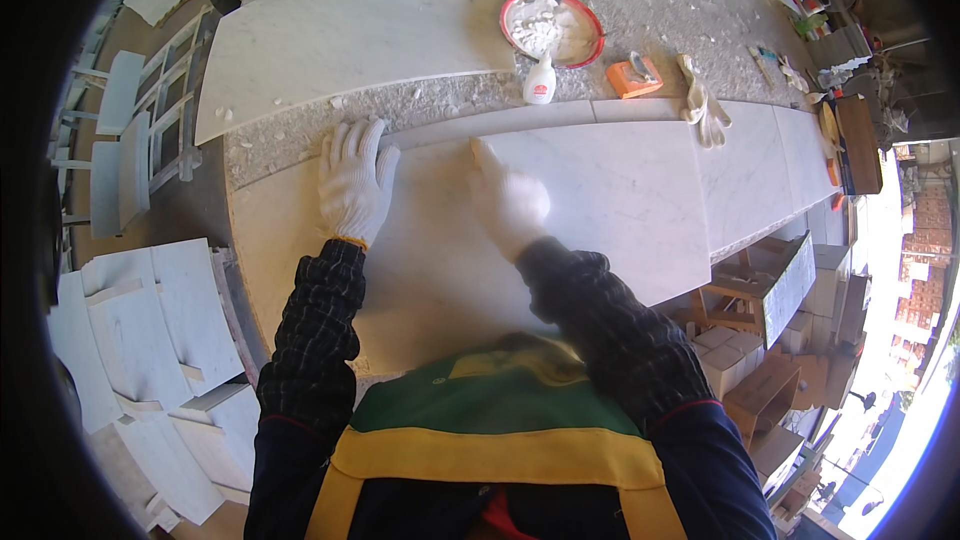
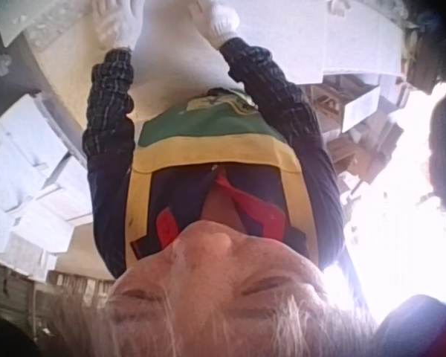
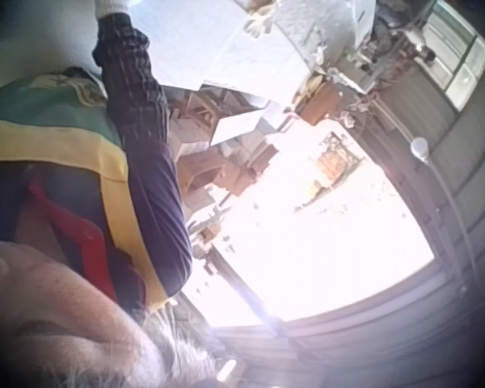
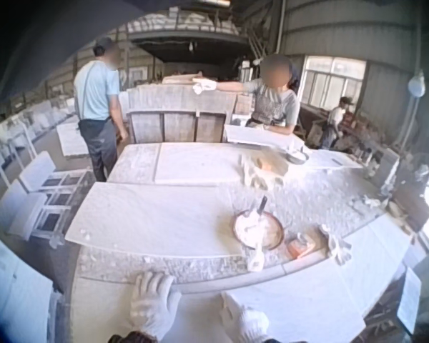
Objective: The person applies a white adhesive from a squeeze bottle along the edge of a large stone slab and spreads it with a small metal spatula. They repeatedly wipe the slab surface with gloved hands and continue applying and smoothing the adhesive along the seam.
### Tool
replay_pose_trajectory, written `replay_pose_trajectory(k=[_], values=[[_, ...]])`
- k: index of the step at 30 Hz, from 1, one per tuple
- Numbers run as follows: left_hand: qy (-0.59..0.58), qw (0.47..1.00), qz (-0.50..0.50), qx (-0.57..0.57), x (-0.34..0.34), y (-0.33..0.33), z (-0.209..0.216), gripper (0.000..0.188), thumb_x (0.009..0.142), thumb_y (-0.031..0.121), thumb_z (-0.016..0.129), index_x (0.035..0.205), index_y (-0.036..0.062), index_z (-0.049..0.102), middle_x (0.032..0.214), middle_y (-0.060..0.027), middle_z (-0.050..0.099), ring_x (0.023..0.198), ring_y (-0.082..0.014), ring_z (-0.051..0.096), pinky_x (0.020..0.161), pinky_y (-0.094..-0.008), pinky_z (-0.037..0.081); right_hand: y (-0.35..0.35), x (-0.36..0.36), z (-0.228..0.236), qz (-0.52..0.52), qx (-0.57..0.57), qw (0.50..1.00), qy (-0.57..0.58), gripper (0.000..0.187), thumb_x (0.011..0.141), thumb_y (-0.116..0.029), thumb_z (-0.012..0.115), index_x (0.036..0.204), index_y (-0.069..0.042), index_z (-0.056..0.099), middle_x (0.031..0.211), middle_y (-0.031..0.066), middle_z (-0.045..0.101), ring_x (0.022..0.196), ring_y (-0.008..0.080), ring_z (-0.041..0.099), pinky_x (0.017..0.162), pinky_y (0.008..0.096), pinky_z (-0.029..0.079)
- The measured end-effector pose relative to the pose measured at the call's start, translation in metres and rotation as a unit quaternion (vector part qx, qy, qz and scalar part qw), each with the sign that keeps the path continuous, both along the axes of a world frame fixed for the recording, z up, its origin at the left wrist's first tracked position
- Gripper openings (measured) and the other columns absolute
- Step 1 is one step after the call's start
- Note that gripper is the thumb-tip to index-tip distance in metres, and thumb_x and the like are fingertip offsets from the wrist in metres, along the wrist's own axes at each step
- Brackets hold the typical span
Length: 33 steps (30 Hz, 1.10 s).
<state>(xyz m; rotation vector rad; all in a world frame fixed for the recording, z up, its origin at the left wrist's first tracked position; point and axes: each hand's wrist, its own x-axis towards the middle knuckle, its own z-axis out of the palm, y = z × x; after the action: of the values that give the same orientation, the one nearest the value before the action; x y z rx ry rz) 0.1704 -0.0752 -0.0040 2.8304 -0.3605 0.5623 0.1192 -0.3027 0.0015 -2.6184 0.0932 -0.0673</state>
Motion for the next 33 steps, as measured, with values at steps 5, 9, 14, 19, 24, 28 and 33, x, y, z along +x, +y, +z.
replay_pose_trajectory(k=[5,9,14,19,24,28,33], values=[[-0.002,1.0,0.0,-0.003,-0.001,-0.001,0.001,0.045,0.105,0.037,0.061,0.142,0.0124,0.062,0.145,-0.0084,0.064,0.142,-0.0355,0.051,0.123,-0.0508,0.035,0.005,0.009,0.0,0.036,0.001,0.999,-0.027,0.038,0.1,-0.028,0.059,0.137,-0.019,0.062,0.081,0.0164,0.073,0.071,0.0401,0.071,0.063,0.0542,0.054],[-0.001,1.0,0.0,-0.001,0.0,-0.002,0.003,0.044,0.105,0.037,0.062,0.142,0.0126,0.062,0.145,-0.0086,0.064,0.142,-0.0357,0.051,0.123,-0.0506,0.035,0.008,0.017,0.0,0.04,0.007,0.999,-0.02,0.03,0.1,-0.028,0.059,0.128,-0.018,0.063,0.082,0.0172,0.073,0.074,0.0406,0.071,0.065,0.0548,0.054],[0.016,1.0,0.0,0.004,-0.001,-0.001,0.003,0.044,0.105,0.037,0.061,0.142,0.0135,0.062,0.145,-0.0086,0.064,0.141,-0.0359,0.051,0.123,-0.0503,0.035,0.009,0.022,-0.002,0.06,0.02,0.998,-0.024,0.028,0.101,-0.029,0.059,0.126,-0.018,0.064,0.082,0.0169,0.073,0.074,0.0402,0.071,0.066,0.0545,0.054],[-0.005,1.0,0.006,0.001,0.0,-0.001,-0.002,0.043,0.105,0.038,0.06,0.142,0.0156,0.062,0.146,-0.0088,0.064,0.141,-0.0362,0.052,0.123,-0.0501,0.035,0.005,0.026,-0.005,0.086,0.001,0.996,-0.013,0.029,0.101,-0.03,0.058,0.126,-0.017,0.064,0.084,0.0165,0.074,0.076,0.0397,0.072,0.066,0.0537,0.055],[0.006,1.0,0.005,0.007,0.001,0.0,-0.004,0.044,0.105,0.04,0.059,0.142,0.0165,0.062,0.146,-0.0075,0.064,0.144,-0.0344,0.05,0.125,-0.05,0.033,-0.013,0.022,-0.002,0.087,-0.007,0.996,0.007,0.04,0.101,-0.032,0.062,0.14,-0.022,0.065,0.092,0.0162,0.076,0.085,0.0384,0.073,0.072,0.0515,0.056],[-0.022,1.0,0.008,0.0,-0.001,0.001,-0.007,0.044,0.105,0.039,0.061,0.142,0.0161,0.062,0.144,-0.0071,0.065,0.141,-0.0342,0.052,0.124,-0.0501,0.034,-0.032,-0.006,0.0,0.03,0.035,0.997,-0.062,0.039,0.101,-0.034,0.061,0.139,-0.022,0.067,0.094,0.0168,0.076,0.086,0.0392,0.073,0.074,0.051,0.057],[-0.013,1.0,0.012,0.001,0.0,0.001,-0.007,0.044,0.104,0.039,0.062,0.142,0.015,0.062,0.142,-0.0078,0.066,0.141,-0.0332,0.053,0.123,-0.0496,0.035,-0.008,0.002,-0.009,0.031,0.01,0.999,0.017,0.039,0.103,-0.034,0.058,0.139,-0.022,0.066,0.097,0.0181,0.076,0.088,0.0415,0.072,0.075,0.053,0.057]])
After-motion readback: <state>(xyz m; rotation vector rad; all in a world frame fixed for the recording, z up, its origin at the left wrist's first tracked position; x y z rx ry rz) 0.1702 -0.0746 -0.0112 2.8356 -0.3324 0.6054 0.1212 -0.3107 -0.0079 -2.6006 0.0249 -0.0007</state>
